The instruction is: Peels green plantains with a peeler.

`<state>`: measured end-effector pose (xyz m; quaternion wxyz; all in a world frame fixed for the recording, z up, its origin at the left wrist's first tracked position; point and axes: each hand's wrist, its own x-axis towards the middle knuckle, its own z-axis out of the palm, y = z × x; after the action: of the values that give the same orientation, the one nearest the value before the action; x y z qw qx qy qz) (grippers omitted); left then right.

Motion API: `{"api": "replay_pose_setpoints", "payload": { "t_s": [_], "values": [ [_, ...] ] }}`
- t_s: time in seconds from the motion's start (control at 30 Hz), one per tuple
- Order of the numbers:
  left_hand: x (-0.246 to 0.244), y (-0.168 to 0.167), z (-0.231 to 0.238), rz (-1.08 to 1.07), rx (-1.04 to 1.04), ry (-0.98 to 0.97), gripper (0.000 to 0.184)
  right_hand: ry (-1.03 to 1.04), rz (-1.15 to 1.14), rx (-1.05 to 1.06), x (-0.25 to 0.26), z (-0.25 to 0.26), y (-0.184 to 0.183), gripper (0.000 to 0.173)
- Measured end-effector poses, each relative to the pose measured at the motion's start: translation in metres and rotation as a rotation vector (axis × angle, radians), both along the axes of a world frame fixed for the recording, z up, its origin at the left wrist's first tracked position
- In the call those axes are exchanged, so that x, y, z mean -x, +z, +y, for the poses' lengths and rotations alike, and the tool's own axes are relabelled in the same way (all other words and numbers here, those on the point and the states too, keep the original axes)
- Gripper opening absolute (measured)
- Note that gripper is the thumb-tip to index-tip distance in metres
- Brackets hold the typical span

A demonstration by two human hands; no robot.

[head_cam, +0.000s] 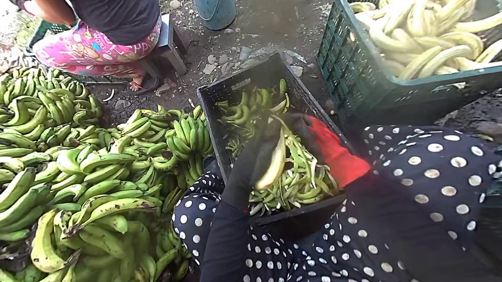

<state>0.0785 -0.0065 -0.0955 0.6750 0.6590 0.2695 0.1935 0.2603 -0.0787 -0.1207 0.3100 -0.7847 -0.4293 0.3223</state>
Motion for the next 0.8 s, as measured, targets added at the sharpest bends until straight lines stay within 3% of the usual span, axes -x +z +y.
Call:
{"api": "replay_pose_setpoints", "payload": {
  "t_s": [0.1, 0.23, 0.43, 0.53, 0.6, 0.63, 0.7, 0.73, 0.8],
  "values": [
    [-0.008, 0.0, 0.003, -0.128, 0.192, 0.268, 0.049, -0.016, 0.022, -0.101, 0.007, -0.006, 0.0, 0.038],
    [0.004, -0.015, 0.003, -0.25, 0.151, 0.578, 0.051, 0.048, -0.203, -0.153, 0.023, -0.015, -0.008, 0.052],
    [0.006, -0.035, -0.002, -0.272, 0.22, 0.645, 0.03, 0.129, -0.52, -0.489, 0.035, -0.018, -0.041, 0.074],
    [0.004, -0.036, 0.0, -0.111, -0.022, 0.632, 0.019, 0.116, -0.521, -0.511, 0.036, -0.018, -0.035, 0.064],
    [0.006, -0.029, 0.0, 0.138, -0.309, 0.591, 0.026, 0.109, -0.491, -0.464, 0.037, -0.018, -0.025, 0.062],
    [0.006, -0.026, -0.001, 0.161, -0.35, 0.577, 0.031, 0.1, -0.472, -0.427, 0.039, -0.018, -0.02, 0.063],
    [0.001, -0.025, -0.002, -0.093, -0.1, 0.578, 0.021, 0.072, -0.394, -0.308, 0.04, -0.018, -0.009, 0.061],
    [-0.005, -0.024, -0.002, -0.28, 0.122, 0.583, 0.027, 0.064, -0.354, -0.236, 0.039, -0.016, -0.003, 0.056],
    [-0.007, -0.026, -0.004, -0.423, 0.278, 0.554, 0.036, 0.091, -0.347, -0.177, 0.033, -0.013, 0.003, 0.053]
  ]
}}
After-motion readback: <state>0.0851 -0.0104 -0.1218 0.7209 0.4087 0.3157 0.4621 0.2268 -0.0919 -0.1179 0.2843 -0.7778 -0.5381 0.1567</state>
